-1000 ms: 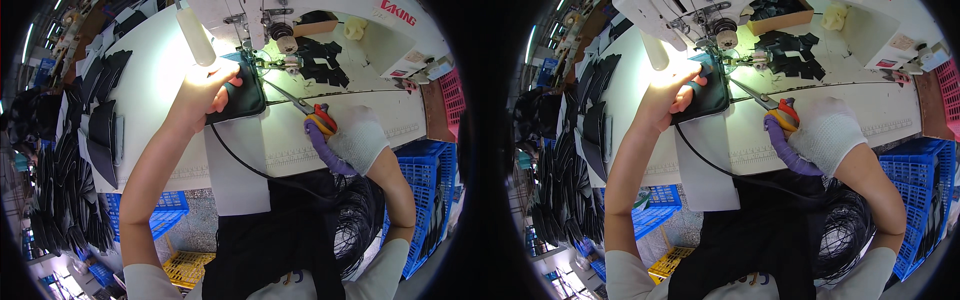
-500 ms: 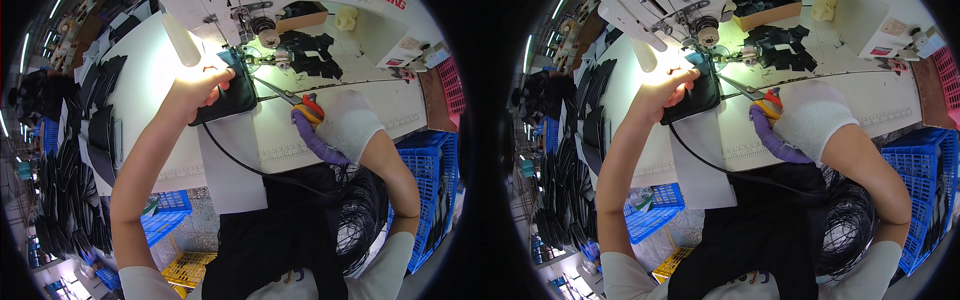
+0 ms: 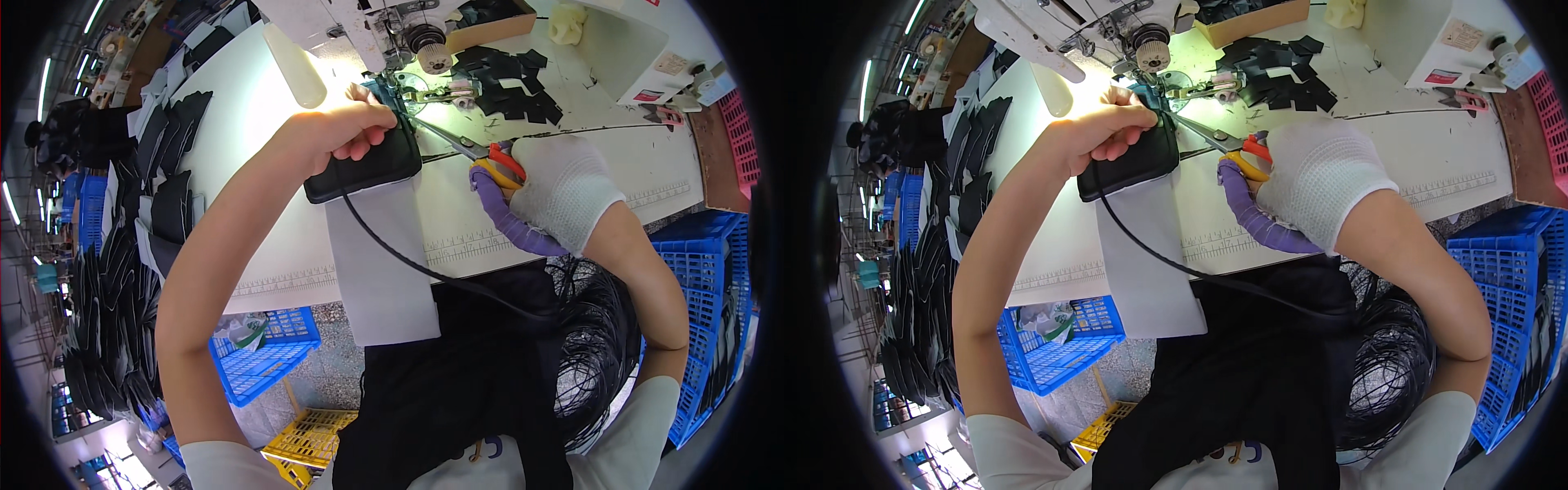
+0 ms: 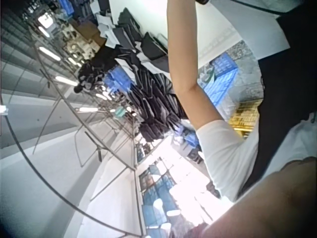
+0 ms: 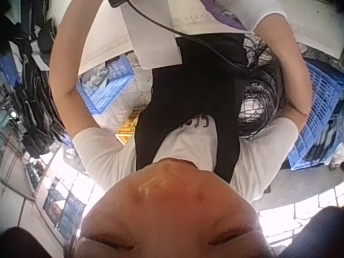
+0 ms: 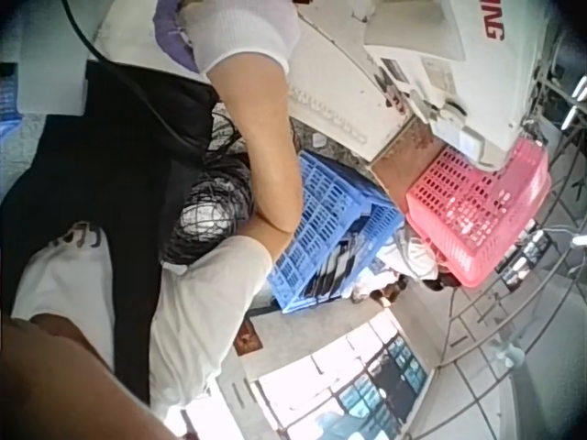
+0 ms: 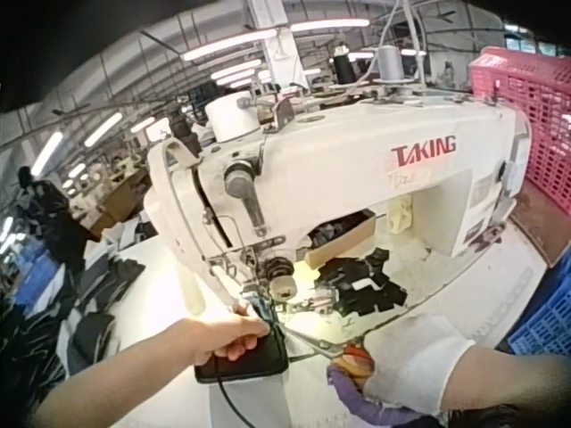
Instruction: Sewing together leather components using an industrial sewing machine and trimming threads with scissors.
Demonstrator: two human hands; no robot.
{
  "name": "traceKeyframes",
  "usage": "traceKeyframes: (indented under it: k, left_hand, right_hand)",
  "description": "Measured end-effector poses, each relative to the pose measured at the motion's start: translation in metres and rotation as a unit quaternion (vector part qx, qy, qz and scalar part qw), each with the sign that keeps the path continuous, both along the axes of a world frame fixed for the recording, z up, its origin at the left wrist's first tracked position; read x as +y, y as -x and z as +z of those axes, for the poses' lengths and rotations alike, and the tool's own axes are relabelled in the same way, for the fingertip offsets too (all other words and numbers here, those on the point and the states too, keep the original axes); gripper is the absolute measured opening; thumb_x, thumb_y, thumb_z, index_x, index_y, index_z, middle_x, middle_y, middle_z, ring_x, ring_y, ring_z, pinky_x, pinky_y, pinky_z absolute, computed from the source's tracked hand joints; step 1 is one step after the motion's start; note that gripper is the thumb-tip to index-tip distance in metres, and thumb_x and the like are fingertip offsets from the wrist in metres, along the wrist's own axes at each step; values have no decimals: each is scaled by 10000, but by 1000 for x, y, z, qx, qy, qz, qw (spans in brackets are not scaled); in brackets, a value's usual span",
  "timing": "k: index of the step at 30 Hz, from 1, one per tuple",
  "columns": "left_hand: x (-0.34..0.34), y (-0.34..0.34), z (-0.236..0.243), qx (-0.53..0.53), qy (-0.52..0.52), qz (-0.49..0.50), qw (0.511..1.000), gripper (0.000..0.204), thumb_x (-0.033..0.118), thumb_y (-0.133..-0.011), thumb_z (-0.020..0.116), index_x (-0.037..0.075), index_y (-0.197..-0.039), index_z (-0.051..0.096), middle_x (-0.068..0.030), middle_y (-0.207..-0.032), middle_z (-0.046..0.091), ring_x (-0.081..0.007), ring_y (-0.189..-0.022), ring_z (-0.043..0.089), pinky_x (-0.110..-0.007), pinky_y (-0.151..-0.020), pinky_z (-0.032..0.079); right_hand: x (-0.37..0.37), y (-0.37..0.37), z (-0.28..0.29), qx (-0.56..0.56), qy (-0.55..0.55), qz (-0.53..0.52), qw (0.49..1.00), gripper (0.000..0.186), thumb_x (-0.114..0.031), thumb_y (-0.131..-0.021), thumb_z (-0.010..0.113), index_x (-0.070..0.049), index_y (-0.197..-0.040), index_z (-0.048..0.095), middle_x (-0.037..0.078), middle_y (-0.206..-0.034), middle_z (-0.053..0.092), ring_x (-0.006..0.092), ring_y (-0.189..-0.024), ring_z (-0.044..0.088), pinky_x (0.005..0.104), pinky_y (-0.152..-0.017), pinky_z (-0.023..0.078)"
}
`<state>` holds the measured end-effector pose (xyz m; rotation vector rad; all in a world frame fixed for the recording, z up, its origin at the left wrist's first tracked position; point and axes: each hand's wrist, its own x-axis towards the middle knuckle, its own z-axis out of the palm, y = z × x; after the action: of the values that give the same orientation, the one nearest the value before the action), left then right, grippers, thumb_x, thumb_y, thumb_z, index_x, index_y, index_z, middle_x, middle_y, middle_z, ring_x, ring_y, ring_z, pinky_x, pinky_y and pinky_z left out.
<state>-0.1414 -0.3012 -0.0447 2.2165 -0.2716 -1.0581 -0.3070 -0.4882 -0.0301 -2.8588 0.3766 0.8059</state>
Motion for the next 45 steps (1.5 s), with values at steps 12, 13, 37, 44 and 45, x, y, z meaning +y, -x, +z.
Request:
traceKeyframes:
  k: [12, 13, 37, 44, 45]
  left_hand:
    - [1, 6, -7, -25, 105, 28, 994, 161, 160, -867, 649, 93, -743, 572, -12, -624, 610, -58, -411, 406, -179, -402, 266]
    - [1, 6, -8, -27, 96, 13, 995, 138, 154, -878, 625, 99, -771, 557, -12, -638, 617, -65, -427, 423, -183, -420, 293]
    - [1, 19, -23, -128, 110, 22, 985, 67, 127, -889, 578, 86, -837, 574, -11, -685, 625, -81, -438, 464, -203, -445, 370]
    - [-1, 24, -37, -203, 89, 37, 974, 127, 193, -897, 567, 73, -867, 596, 2, -697, 625, -99, -499, 501, -221, -506, 404]
    - [0, 26, -38, -201, 83, 39, 975, 127, 193, -897, 567, 73, -867, 596, 2, -697, 625, -99, -499, 501, -221, -506, 404]
  right_hand:
    - [9, 17, 5, -24, 24, -2, 999, 377, -303, -881, 567, 1, -717, 717, 160, -696, 692, 313, -620, 652, 369, -629, 530]
    - [10, 18, 5, -53, 29, 1, 998, 376, -301, -880, 568, 4, -716, 716, 161, -697, 692, 317, -622, 652, 372, -631, 530]
    - [35, 9, 13, 42, 1, -53, 998, 379, -302, -894, 560, 9, -748, 722, 159, -717, 697, 329, -633, 658, 384, -640, 538]
    - [43, 9, 13, 42, -11, -13, 999, 377, -297, -898, 559, 11, -760, 727, 161, -719, 699, 331, -637, 662, 388, -649, 543]
    - [43, 9, 14, 43, -12, -11, 999, 377, -297, -898, 558, 11, -762, 728, 162, -720, 699, 332, -638, 663, 388, -650, 544]
